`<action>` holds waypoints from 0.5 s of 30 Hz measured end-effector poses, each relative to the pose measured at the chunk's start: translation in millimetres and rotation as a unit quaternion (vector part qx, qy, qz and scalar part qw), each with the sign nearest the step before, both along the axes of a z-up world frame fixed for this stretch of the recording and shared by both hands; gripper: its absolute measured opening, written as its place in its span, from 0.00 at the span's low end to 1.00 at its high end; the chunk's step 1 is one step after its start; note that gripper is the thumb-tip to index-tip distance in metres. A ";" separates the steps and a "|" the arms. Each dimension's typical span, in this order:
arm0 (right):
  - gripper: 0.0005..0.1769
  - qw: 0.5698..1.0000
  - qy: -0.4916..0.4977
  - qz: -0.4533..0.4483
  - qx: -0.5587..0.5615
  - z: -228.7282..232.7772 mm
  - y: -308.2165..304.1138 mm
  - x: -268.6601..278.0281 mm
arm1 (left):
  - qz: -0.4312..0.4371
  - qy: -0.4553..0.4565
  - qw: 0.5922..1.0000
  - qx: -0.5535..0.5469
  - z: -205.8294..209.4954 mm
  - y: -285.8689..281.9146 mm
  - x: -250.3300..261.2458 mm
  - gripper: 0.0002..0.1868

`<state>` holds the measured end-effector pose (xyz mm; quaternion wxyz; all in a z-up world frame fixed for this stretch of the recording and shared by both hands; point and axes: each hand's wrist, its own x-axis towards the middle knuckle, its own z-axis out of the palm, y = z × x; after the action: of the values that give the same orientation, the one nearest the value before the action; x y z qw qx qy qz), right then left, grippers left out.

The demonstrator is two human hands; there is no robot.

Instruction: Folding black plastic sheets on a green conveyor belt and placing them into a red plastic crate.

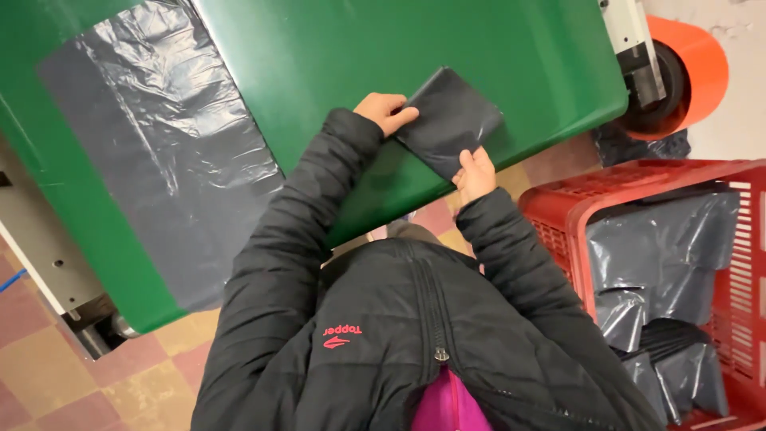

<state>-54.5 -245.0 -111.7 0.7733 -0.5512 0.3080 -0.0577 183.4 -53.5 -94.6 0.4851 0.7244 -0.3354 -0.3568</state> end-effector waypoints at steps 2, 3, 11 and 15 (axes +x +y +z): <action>0.13 0.989 0.004 -0.032 0.141 53.0 7.5 20.3 | 0.077 -0.221 0.972 -0.002 26.0 0.9 -20.8 0.21; 0.13 0.990 0.005 -0.028 0.141 67.9 9.7 25.9 | 0.081 -0.220 0.972 -0.001 25.2 -0.7 -24.5 0.21; 0.20 0.969 0.124 0.010 -0.215 122.2 3.3 24.6 | 0.272 -0.369 0.886 0.070 65.8 -3.8 -45.9 0.21; 0.18 0.894 -0.086 0.097 -0.430 105.2 19.5 24.7 | 0.387 -0.344 0.854 0.054 105.9 81.9 -89.7 0.20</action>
<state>-29.8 -225.4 -6.5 0.4863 -0.8497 0.1305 -0.1565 93.6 28.5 11.3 0.3975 0.8975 -0.1531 0.1142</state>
